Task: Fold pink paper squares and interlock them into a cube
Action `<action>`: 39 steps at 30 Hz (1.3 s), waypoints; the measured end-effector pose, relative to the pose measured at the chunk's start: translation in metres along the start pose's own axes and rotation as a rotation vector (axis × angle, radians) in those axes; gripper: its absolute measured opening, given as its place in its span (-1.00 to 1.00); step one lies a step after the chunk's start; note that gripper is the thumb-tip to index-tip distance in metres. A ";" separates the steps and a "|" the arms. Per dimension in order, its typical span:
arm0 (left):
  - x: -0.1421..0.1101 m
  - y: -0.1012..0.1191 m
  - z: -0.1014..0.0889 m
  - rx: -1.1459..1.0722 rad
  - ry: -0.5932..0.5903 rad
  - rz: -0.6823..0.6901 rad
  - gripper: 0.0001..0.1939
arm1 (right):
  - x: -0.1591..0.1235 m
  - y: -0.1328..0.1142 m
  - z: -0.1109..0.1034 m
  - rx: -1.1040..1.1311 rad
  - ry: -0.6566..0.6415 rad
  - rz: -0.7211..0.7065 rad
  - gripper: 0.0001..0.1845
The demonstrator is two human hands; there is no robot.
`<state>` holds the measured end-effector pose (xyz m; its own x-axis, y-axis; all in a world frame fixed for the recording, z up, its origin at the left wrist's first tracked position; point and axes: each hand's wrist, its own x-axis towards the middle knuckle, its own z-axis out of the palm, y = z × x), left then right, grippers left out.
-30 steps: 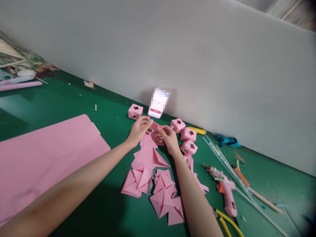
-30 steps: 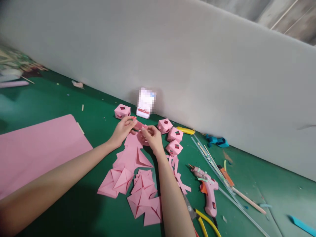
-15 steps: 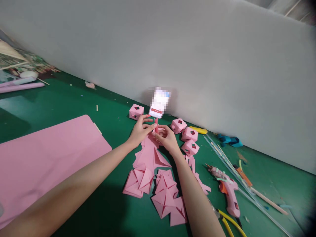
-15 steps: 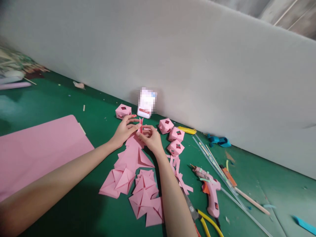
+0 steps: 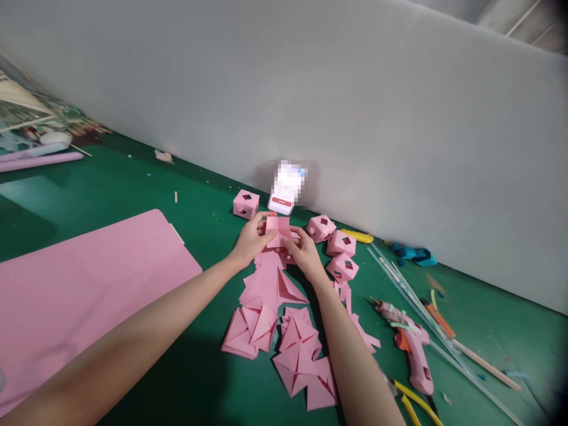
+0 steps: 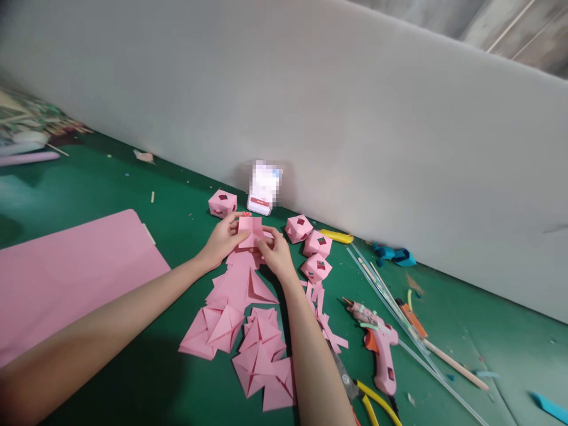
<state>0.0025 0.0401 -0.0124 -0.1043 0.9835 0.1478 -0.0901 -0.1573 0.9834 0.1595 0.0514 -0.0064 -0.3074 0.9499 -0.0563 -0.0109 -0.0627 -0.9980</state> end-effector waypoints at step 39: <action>-0.002 0.003 -0.002 0.151 -0.054 0.097 -0.75 | 0.004 0.005 -0.018 0.142 0.031 -0.056 -0.66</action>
<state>0.0005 0.0378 -0.0097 -0.0518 0.9683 0.2444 0.0675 -0.2408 0.9682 0.1752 0.0606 -0.0123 -0.2734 0.9619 -0.0036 -0.1622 -0.0498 -0.9855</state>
